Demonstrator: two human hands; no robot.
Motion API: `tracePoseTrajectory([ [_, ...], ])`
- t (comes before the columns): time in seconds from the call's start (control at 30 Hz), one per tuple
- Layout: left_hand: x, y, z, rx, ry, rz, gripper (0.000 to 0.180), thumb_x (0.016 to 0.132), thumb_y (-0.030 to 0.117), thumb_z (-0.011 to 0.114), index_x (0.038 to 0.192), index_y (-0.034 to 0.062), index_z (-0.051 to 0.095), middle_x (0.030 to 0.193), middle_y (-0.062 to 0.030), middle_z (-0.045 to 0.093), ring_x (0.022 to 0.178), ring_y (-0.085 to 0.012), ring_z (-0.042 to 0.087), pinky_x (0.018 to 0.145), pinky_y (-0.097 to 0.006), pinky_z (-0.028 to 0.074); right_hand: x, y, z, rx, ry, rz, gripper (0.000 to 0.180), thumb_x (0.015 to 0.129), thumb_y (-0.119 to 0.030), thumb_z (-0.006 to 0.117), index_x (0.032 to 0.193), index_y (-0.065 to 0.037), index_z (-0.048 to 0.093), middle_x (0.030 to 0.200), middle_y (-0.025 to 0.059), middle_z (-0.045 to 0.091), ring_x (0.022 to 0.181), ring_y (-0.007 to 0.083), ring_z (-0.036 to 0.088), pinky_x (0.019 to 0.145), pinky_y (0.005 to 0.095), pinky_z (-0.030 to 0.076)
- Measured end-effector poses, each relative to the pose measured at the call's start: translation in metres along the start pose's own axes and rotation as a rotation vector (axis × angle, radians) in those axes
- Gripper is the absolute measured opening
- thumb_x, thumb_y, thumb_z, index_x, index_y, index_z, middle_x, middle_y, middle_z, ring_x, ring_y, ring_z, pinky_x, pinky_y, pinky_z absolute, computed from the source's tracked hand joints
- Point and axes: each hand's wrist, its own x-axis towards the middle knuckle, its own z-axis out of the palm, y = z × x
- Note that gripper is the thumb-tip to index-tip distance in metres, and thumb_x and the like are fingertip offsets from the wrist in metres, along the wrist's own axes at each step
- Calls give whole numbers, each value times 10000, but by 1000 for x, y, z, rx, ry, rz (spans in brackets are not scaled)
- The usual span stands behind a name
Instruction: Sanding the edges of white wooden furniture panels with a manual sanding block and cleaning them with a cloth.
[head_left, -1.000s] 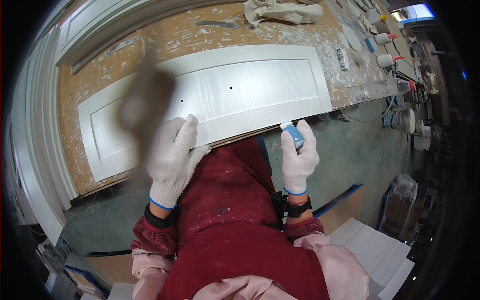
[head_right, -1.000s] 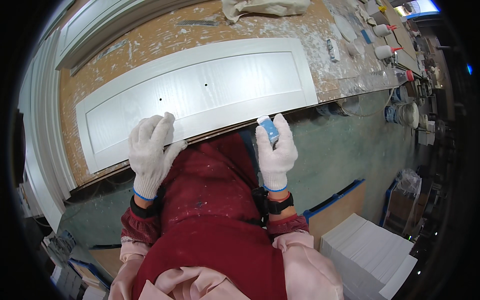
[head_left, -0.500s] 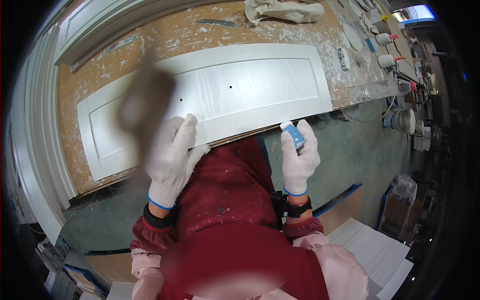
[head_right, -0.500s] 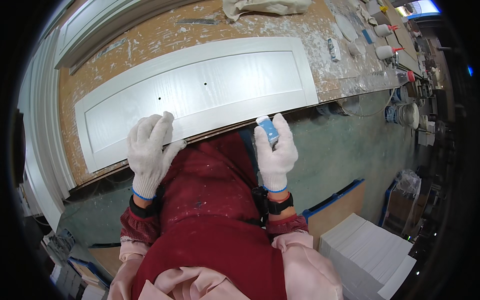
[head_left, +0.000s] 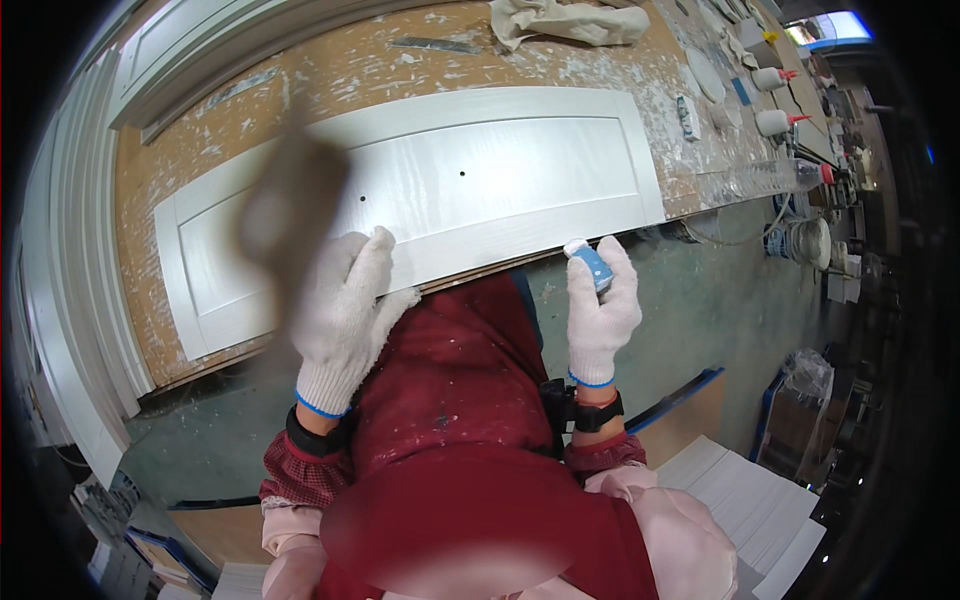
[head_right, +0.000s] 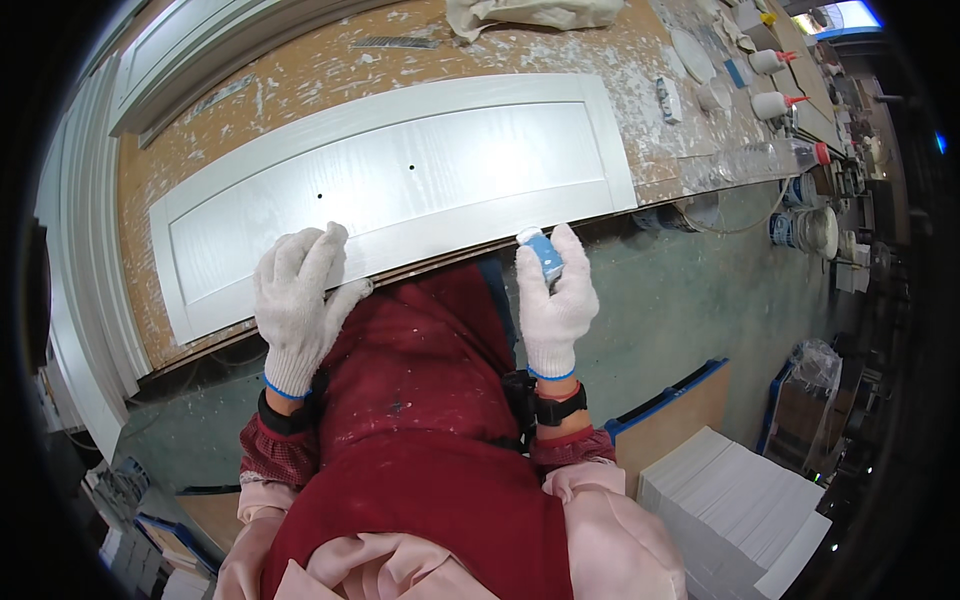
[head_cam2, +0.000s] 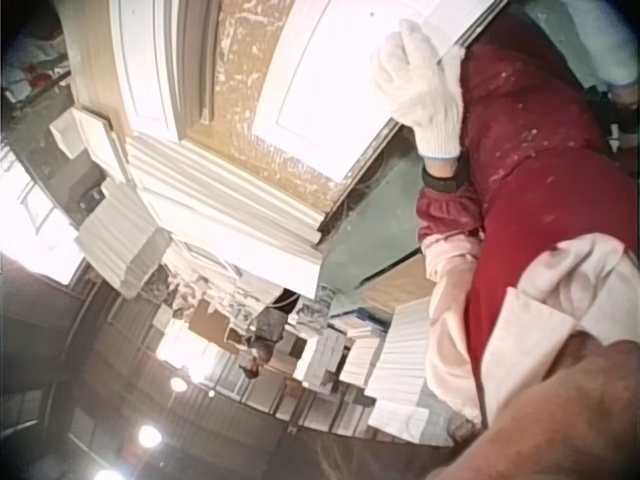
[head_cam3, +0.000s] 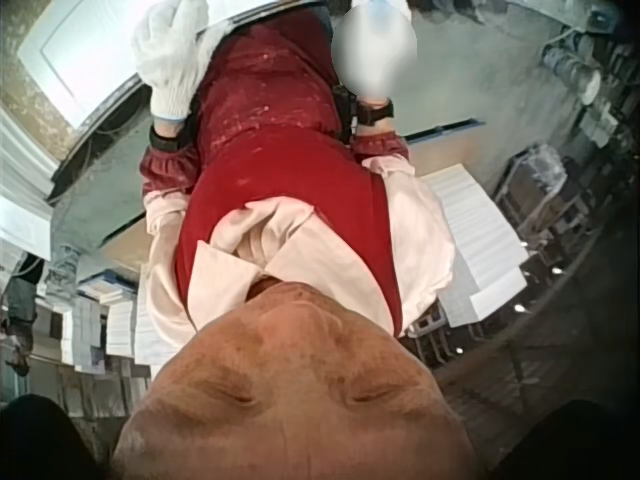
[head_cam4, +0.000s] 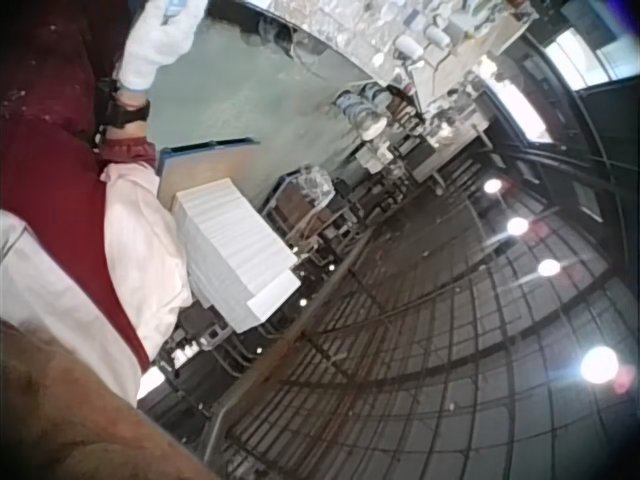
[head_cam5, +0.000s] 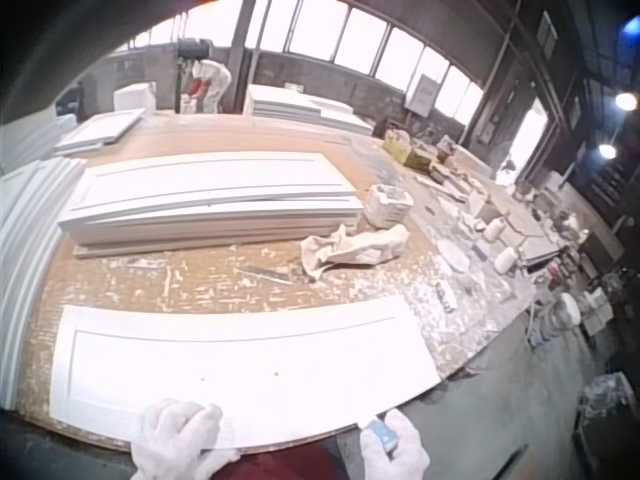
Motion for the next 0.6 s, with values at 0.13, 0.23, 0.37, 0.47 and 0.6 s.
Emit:
tracePoseTrajectory([
  [0.13,-1,0,0,4,0,6,624,646,275,819,1213,87,637,1119,-75,610,1068,-285,561,939,-409,427,0,0,-1,64,42,137,478,831,-139,776,1234,50,603,1153,187,676,991,225,668,869,327,527],
  [0.23,1,1,-2,7,-9,4,624,641,274,819,1209,89,637,1117,-74,609,1062,-286,561,933,-409,428,-2,6,1,-21,0,-44,477,830,-135,777,1231,55,601,1166,195,670,988,215,666,852,318,534],
  [0.37,1,1,-2,10,-15,-5,617,637,276,817,1199,92,641,1111,-72,609,1052,-286,562,924,-407,432,5,1,-3,7,63,125,489,826,-139,780,1234,60,599,1148,184,678,979,201,664,887,318,517],
  [0.47,0,1,-1,24,-14,-12,604,641,276,814,1192,94,644,1102,-68,611,1041,-284,562,915,-405,435,0,-4,-1,47,10,55,486,830,-138,776,1233,66,597,1140,179,681,969,198,665,878,314,518],
  [0.6,2,2,0,11,-14,-11,593,645,271,812,1187,93,647,1096,-67,614,1034,-283,564,912,-404,437,-3,-2,1,3,-15,-37,488,829,-158,775,1227,65,601,1142,193,678,990,204,670,880,319,518],
])
